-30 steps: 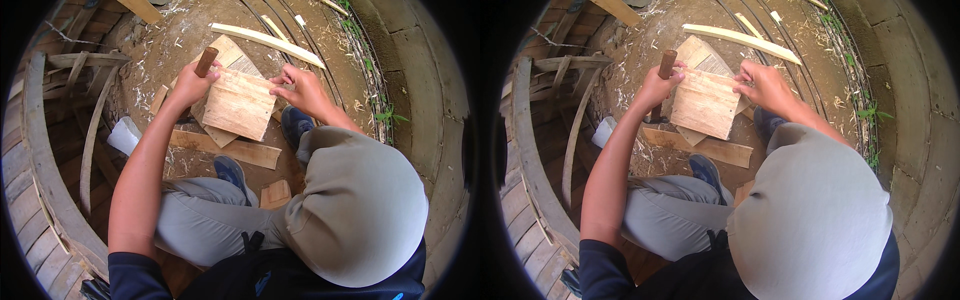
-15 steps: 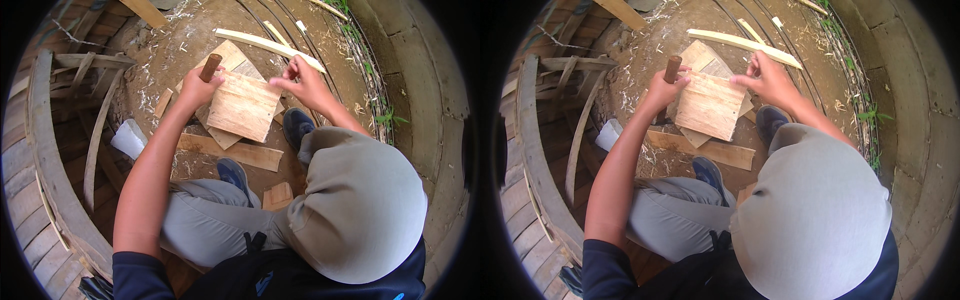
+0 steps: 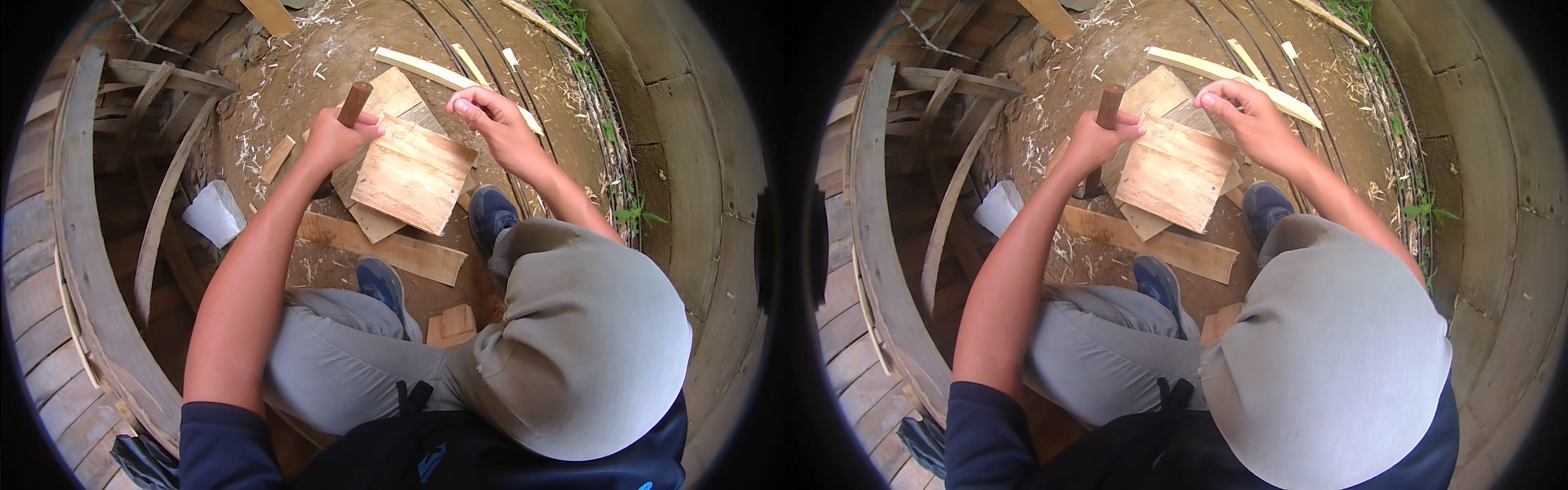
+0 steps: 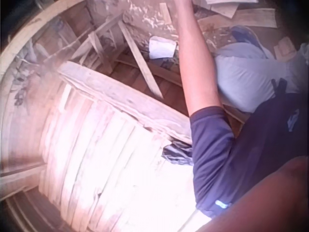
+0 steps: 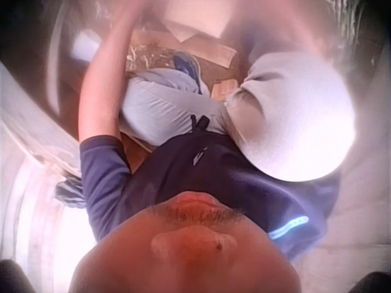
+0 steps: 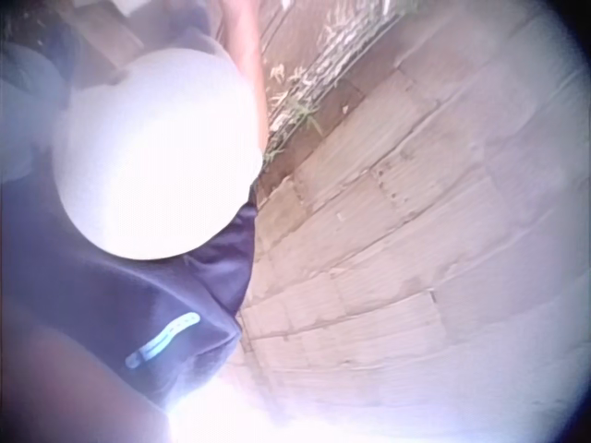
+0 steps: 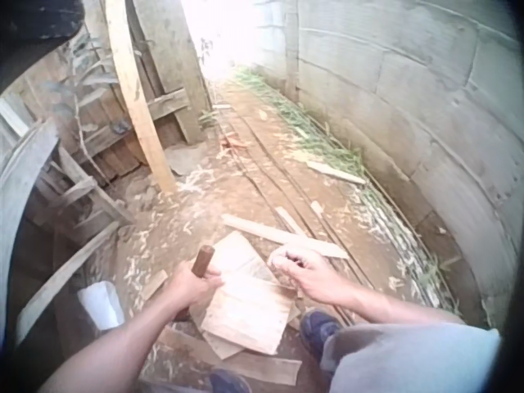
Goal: The person assembles a small wooden box by hammering nails into pre-cut wooden pieces. They position the pieces, drive nails with a hammer, and adjust the components to form a box structure.
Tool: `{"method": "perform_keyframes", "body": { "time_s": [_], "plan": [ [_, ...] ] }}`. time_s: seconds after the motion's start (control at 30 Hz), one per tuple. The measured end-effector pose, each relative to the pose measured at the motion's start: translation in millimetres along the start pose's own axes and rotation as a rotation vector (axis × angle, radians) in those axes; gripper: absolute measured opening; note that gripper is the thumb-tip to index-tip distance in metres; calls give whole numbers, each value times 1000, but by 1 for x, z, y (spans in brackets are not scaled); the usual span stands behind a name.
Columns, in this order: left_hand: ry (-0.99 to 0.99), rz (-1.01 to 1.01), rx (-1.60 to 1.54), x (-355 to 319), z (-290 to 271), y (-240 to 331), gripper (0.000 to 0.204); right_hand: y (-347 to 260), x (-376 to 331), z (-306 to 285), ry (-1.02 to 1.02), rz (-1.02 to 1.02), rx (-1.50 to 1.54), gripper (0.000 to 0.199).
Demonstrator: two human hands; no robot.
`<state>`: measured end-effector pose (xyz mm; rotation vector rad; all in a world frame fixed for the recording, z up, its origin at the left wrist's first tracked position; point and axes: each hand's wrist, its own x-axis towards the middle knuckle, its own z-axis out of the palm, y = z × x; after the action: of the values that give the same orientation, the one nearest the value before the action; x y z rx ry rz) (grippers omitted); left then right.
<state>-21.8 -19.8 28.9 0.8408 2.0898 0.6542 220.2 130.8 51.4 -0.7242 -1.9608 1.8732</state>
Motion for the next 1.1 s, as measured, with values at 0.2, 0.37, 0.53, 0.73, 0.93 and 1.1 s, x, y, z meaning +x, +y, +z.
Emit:
{"method": "perform_keyframes", "body": {
  "time_s": [0.2, 0.37, 0.53, 0.73, 0.93, 1.1],
  "plan": [
    [-17, 36, 9, 2, 1, -3, 32, 31, -10, -8, 66, 105, 19, 15],
    [-58, 21, 36, -2, -1, 8, 34, 45, -42, -16, -15, 125, 17, 11],
    [-31, 41, 44, -1, -1, 4, 31, 45, -52, -15, -56, -33, -277, 11],
    [-22, 34, 51, -2, 3, 7, 28, 42, -55, -11, 65, 8, -299, 9],
    [-40, 8, 90, -3, 3, 0, 37, 53, -63, -31, 113, 362, 295, 7],
    [-38, -2, 82, -3, 6, -6, 42, 15, -72, -42, -259, 935, 407, 9]
  ]
}}
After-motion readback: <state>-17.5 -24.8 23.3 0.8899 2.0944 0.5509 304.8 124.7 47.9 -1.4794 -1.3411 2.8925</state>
